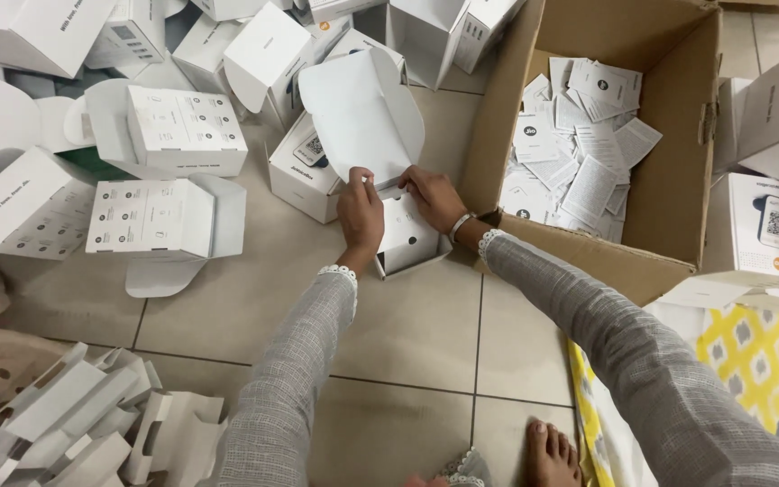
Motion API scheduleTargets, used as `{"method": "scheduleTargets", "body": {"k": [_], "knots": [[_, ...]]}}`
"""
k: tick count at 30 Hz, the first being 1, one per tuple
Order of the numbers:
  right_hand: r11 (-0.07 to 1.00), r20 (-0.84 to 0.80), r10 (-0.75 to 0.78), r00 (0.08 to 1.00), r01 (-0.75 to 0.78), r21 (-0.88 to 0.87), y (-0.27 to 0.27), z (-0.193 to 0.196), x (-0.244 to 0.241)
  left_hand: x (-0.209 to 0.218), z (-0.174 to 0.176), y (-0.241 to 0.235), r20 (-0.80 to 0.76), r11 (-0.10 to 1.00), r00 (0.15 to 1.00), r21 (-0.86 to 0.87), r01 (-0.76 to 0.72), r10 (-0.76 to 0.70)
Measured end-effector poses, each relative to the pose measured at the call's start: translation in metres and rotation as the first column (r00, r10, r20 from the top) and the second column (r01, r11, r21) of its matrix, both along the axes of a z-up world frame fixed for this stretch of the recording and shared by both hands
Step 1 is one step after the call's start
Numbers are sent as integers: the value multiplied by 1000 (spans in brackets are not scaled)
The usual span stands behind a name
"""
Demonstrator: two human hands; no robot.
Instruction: The person packs leaflets and product documentation into small white electronic device boxes.
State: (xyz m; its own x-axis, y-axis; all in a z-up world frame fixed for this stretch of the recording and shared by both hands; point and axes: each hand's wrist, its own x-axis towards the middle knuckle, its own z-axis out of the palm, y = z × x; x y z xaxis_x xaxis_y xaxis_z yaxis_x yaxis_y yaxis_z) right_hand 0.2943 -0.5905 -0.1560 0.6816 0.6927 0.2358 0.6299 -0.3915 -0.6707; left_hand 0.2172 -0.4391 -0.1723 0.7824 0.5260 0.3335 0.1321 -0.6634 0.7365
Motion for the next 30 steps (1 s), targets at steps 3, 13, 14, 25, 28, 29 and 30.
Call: {"method": "scheduleTargets", "body": {"k": [3, 13, 14, 25, 28, 29, 30], "knots": [[998, 102, -11, 995, 17, -59, 1, -7, 0, 5, 6, -5, -15, 1000, 1000, 14, -18, 19], [979, 145, 136, 980, -111, -168, -7, 11, -22, 19, 14, -7, -57, 981, 993, 173, -89, 100], [976, 104, 140, 985, -120, -182, -8, 9, -22, 20, 13, -10, -92, 981, 993, 186, -57, 75], [905, 166, 115, 979, -34, -425, -6, 12, -30, 35, -15, 1, -265, 986, 964, 157, 56, -12], [920, 253, 153, 955, -44, -390, -9, 8, -32, 34, -16, 12, -135, 971, 981, 177, 161, -138], [913, 264, 158, 951, -39, -406, -9, 7, -33, 34, -13, 17, -194, 956, 948, 106, 274, -251], [905, 276, 163, 947, -32, -424, -10, 7, -33, 35, -11, 22, -241, 924, 900, 29, 381, -364]]}}
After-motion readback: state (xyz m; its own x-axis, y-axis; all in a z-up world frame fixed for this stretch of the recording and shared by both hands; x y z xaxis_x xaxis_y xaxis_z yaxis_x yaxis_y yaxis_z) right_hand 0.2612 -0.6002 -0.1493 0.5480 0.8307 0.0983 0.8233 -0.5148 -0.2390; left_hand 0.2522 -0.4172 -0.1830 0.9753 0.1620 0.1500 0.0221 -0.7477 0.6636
